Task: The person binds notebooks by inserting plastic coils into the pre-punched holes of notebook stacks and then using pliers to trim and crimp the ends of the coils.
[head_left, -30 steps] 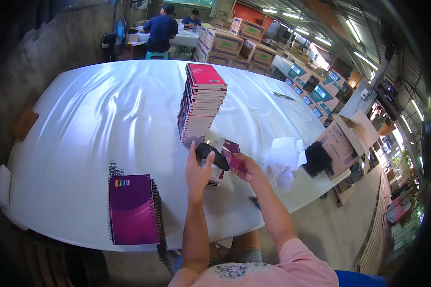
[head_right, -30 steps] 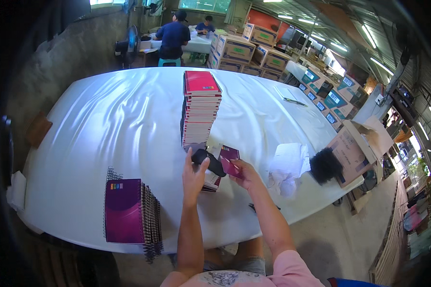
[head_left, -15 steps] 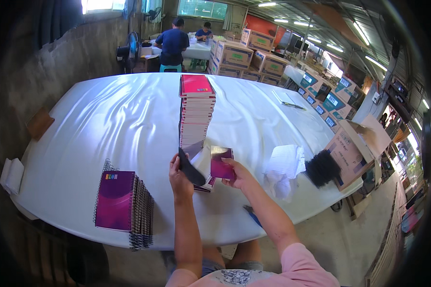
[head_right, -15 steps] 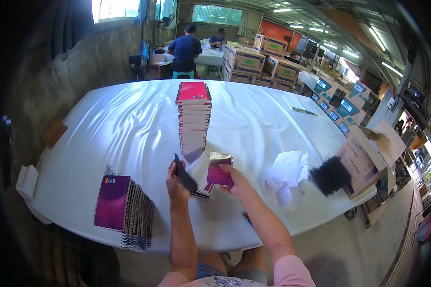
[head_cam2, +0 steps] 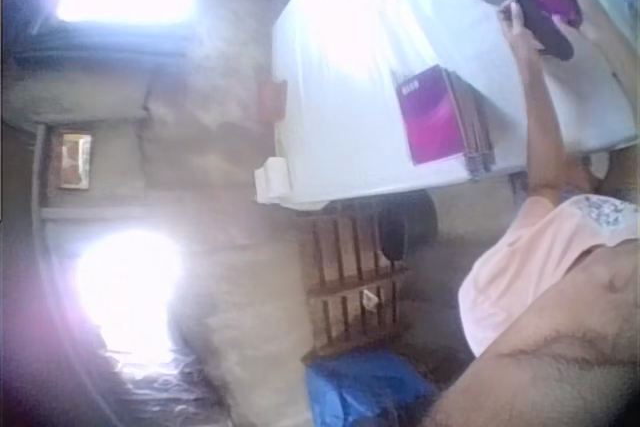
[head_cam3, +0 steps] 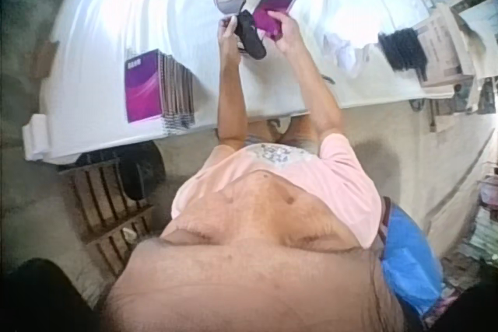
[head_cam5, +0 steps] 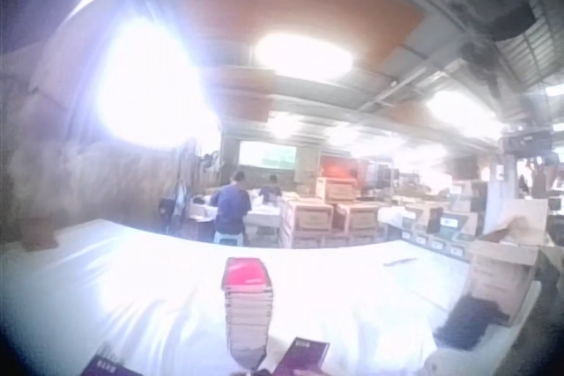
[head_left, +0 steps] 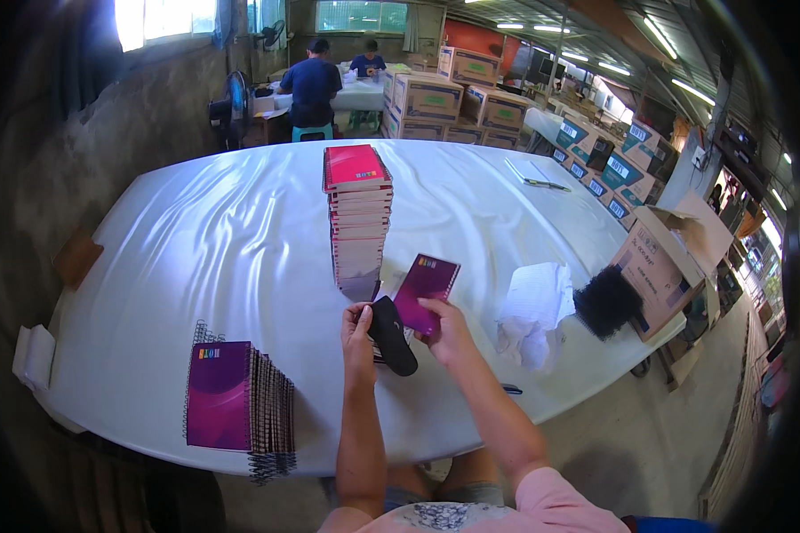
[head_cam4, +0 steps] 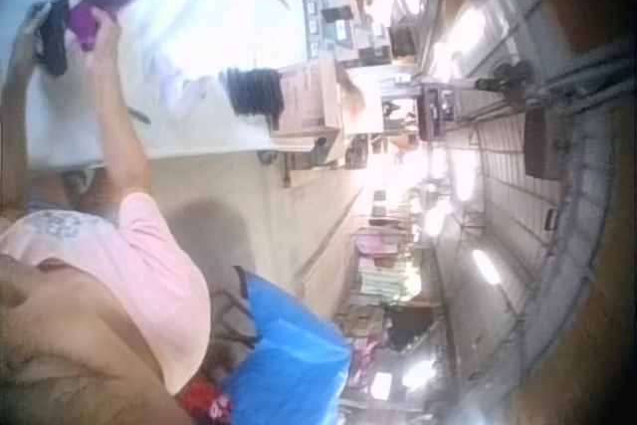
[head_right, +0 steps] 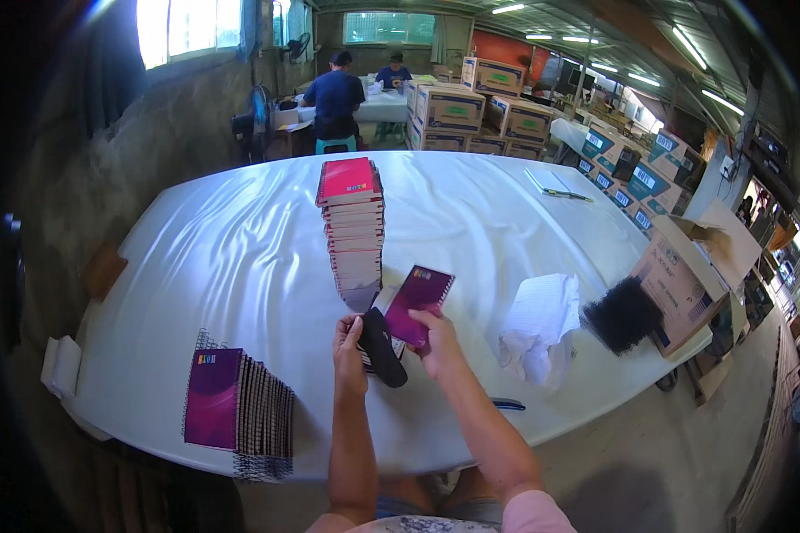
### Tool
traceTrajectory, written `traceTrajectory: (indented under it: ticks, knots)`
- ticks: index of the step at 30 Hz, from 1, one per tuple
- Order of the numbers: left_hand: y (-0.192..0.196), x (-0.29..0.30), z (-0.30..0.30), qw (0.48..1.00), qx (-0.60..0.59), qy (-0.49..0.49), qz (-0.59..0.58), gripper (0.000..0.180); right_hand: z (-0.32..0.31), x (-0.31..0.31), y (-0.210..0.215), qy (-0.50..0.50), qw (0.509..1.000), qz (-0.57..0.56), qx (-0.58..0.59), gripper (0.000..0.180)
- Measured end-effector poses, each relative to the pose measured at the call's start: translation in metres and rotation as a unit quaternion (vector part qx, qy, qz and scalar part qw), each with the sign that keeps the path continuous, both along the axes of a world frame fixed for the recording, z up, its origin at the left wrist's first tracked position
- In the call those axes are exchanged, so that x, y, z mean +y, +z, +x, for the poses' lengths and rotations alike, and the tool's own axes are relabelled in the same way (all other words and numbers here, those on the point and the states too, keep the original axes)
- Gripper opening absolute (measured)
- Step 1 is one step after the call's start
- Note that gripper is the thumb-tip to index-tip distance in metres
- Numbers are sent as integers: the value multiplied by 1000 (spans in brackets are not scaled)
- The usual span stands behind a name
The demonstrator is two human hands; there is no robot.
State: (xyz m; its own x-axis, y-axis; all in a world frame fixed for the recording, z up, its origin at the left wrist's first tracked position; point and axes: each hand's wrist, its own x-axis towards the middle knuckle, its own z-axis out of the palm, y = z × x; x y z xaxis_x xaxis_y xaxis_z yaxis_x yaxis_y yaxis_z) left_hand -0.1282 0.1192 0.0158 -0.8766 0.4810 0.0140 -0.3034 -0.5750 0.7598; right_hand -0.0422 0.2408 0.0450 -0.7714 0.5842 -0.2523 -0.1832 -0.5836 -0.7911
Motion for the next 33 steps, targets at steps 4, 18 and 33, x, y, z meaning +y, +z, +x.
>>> traceTrajectory:
  ticks: [4, 18, 33]
  knots:
    - [14, -4, 5, 999, -29, 22, 28, 11, 3, -16, 11, -121, 991, 57, -20, 18]
    - [-18, -96, 81, 593, 517, -93, -609, 48, 126, -43, 77, 88, 711, 693, -87, 27]
    - [-11, -61, 99, 820, 457, 11, -345, 52, 127, -35, 5, 140, 676, 706, -158, 48]
